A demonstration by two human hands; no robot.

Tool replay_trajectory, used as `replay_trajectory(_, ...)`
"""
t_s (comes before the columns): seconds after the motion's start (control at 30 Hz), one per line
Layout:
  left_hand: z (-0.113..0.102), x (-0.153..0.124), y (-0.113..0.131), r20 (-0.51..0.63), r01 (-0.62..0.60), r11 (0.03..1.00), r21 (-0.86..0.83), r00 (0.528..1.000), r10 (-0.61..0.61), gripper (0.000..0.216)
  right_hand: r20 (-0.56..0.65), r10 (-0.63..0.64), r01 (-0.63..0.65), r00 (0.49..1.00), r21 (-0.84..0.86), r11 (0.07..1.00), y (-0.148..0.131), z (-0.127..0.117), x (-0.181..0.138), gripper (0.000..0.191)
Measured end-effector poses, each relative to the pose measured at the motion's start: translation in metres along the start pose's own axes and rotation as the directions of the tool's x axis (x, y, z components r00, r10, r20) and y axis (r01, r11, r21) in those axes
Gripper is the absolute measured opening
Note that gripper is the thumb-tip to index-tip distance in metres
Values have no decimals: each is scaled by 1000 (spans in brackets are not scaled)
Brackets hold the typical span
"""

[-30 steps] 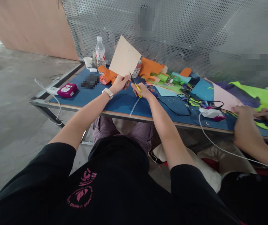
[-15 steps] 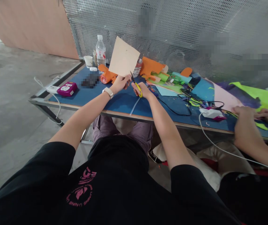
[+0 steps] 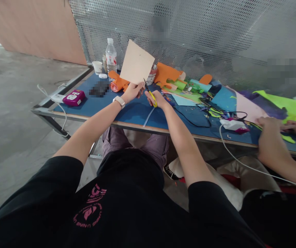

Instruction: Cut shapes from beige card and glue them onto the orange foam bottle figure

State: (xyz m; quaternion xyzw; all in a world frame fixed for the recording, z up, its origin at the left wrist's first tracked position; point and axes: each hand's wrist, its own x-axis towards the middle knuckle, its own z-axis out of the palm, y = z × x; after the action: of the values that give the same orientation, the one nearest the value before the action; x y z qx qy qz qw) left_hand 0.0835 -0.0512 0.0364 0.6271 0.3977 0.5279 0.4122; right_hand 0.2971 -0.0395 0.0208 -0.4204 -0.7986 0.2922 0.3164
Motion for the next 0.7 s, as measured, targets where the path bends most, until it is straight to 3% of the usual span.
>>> replay_trajectory(0.7, 2, 1, 2, 10, -43, 999, -5, 999, 43, 63, 11, -22, 23, 1000, -30, 999, -3, -1, 0, 99)
